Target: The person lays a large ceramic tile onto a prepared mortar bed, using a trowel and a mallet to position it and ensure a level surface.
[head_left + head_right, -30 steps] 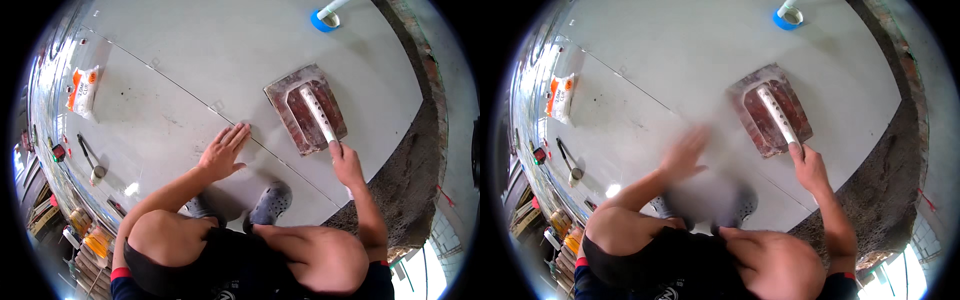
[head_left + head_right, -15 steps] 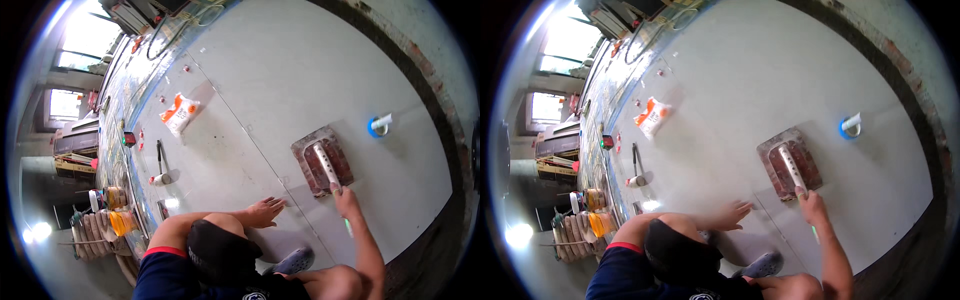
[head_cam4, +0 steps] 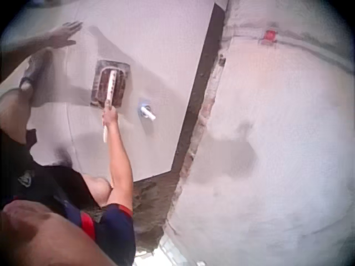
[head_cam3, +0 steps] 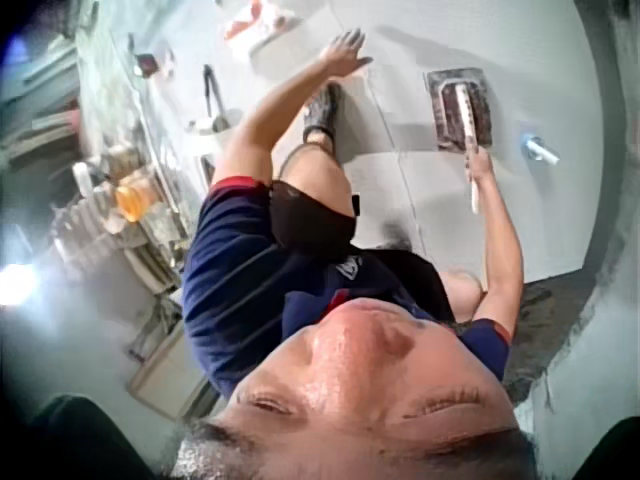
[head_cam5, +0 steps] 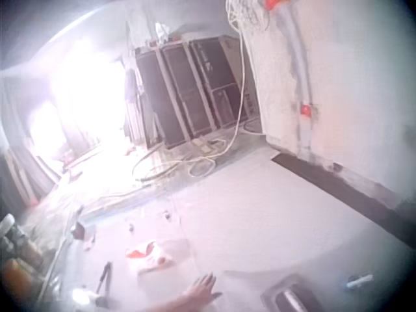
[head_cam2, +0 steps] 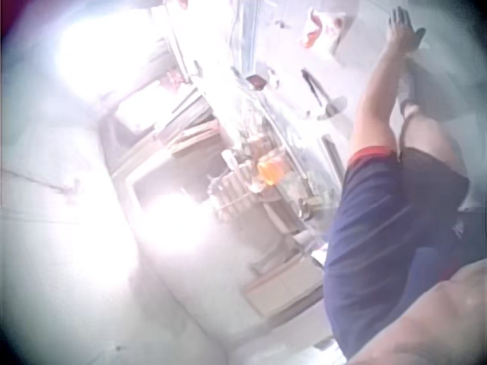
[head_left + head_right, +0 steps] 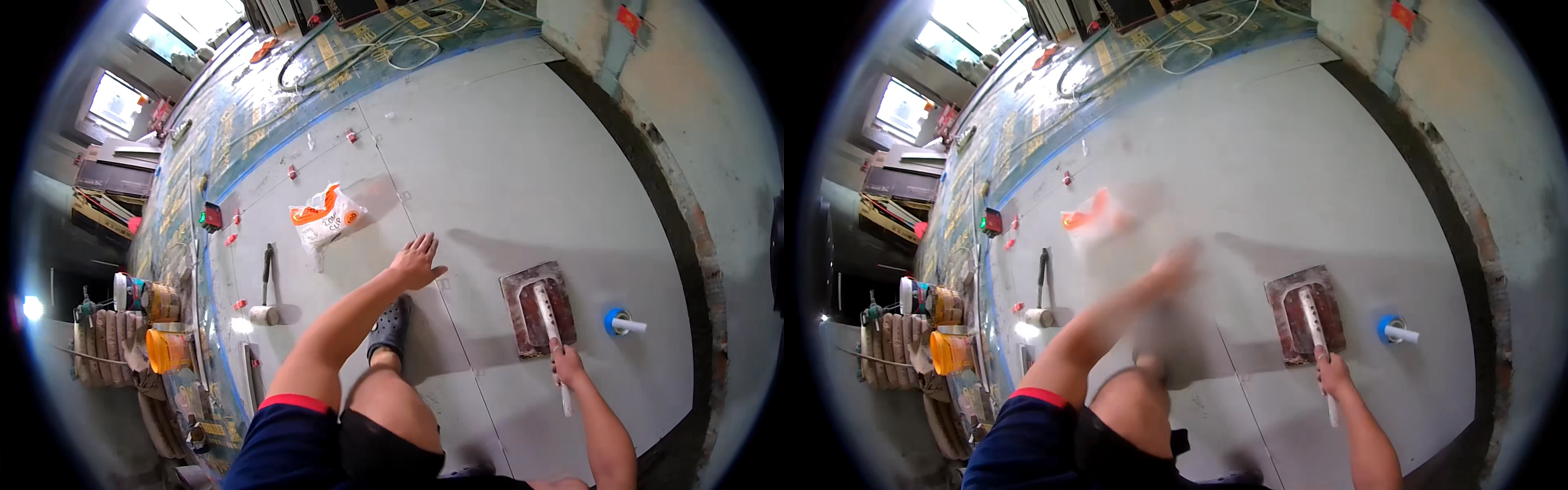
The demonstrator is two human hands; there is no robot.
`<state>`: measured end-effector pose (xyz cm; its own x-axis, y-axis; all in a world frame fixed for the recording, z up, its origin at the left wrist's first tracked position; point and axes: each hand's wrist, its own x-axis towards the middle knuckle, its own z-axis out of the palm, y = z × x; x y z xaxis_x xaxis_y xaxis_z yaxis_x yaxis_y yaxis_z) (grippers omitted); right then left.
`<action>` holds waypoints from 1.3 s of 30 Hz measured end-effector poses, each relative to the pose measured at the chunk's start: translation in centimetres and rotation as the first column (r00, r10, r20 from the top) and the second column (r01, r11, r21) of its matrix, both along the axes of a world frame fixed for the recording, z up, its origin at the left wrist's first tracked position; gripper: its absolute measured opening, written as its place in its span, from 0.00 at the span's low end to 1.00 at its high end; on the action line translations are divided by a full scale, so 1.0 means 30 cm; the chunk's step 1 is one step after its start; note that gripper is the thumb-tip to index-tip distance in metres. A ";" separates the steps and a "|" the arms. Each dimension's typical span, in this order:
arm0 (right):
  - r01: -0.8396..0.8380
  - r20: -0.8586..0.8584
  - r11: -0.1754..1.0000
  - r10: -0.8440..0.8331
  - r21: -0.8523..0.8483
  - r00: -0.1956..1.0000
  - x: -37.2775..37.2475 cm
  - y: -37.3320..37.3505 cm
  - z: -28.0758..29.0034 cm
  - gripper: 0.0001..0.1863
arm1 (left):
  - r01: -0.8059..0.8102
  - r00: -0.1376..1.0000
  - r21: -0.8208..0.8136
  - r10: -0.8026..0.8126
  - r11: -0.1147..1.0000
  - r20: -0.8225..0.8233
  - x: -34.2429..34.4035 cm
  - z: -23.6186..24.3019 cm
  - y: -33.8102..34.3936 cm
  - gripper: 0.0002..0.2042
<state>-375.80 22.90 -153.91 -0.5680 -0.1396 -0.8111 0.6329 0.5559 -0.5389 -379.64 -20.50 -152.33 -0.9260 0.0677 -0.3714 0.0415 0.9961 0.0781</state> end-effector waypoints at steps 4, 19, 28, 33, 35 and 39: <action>0.139 -0.082 0.983 -0.129 0.123 0.988 -0.173 -0.299 0.088 0.28 | 0.147 0.985 -0.001 -0.147 0.989 -0.095 -0.202 -0.279 -0.360 0.42; 0.229 -0.278 0.909 -0.134 0.347 0.951 -0.786 -1.283 -0.157 0.32 | 0.051 0.996 0.320 -0.024 0.946 -0.087 -0.483 -0.302 -0.709 0.44; 0.313 -0.192 0.916 -0.269 0.250 0.944 -0.953 -1.401 -0.178 0.38 | -0.324 0.917 0.375 0.385 0.869 -0.101 -1.269 -0.330 -0.925 0.38; 0.452 -0.117 0.887 -0.441 0.094 0.890 -1.012 -1.466 -0.183 0.32 | -0.227 0.862 0.092 0.244 0.969 -0.445 -1.637 -0.559 -1.209 0.42; 0.532 -0.098 0.842 -0.524 0.090 0.846 -1.088 -1.439 -0.147 0.32 | -0.195 0.856 0.117 0.227 0.974 -0.465 -1.722 -0.545 -1.185 0.42; 0.744 -0.053 0.665 -0.742 0.068 0.668 -1.180 -1.291 0.003 0.31 | -0.169 0.871 0.128 0.209 0.977 -0.445 -1.825 -0.482 -1.135 0.42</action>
